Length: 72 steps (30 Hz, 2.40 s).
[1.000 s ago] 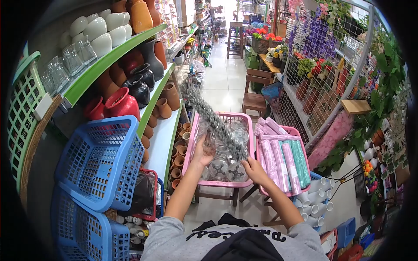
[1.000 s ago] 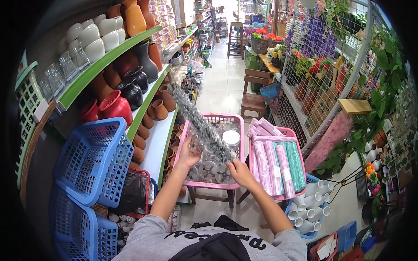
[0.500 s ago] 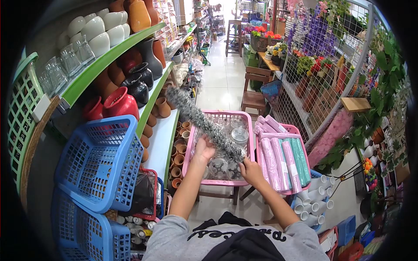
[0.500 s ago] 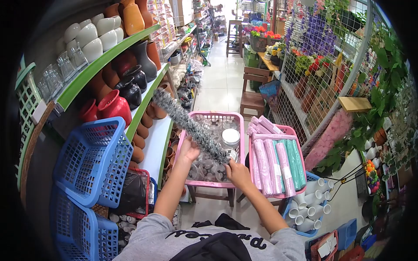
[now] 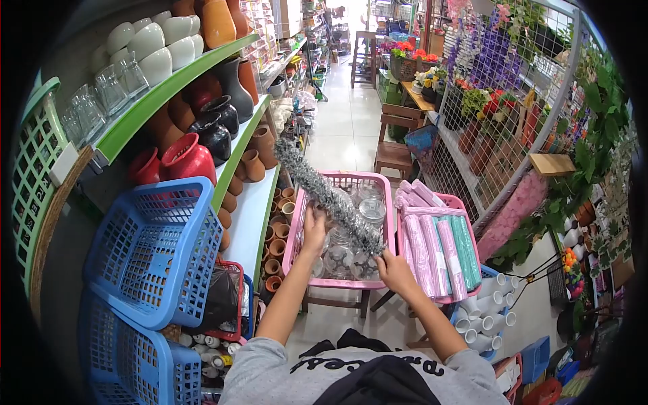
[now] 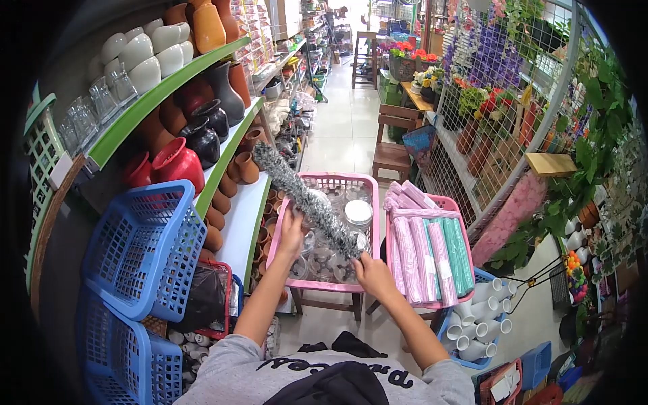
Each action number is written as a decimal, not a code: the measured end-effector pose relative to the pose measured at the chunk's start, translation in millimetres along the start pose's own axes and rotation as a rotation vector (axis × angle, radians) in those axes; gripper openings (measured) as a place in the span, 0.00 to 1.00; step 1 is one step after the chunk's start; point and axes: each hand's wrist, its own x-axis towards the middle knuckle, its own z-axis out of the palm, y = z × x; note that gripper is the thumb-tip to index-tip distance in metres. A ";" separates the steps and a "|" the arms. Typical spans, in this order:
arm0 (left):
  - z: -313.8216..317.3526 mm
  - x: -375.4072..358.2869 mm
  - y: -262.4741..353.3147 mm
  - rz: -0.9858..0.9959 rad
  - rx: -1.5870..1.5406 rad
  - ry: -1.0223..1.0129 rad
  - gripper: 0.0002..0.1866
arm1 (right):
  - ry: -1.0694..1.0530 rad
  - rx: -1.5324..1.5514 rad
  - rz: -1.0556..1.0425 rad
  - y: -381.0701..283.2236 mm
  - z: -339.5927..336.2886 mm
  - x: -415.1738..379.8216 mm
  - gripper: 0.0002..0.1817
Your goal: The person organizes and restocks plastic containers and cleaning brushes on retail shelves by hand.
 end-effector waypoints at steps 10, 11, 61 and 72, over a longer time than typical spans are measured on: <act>17.6 -29.2 19.8 -0.661 -0.788 -0.149 0.19 | -0.043 1.047 0.381 -31.2 2.3 48.3 0.14; 25.5 -32.0 21.1 -0.671 -0.758 -0.167 0.20 | 0.018 1.010 0.346 -38.6 5.9 52.7 0.13; 9.8 50.3 23.8 -0.600 -0.925 0.046 0.30 | -0.021 -0.047 0.015 29.7 -59.3 -18.5 0.11; -12.6 81.0 28.9 -0.512 -0.878 0.168 0.34 | -0.176 0.053 -0.074 38.0 -86.3 -13.9 0.11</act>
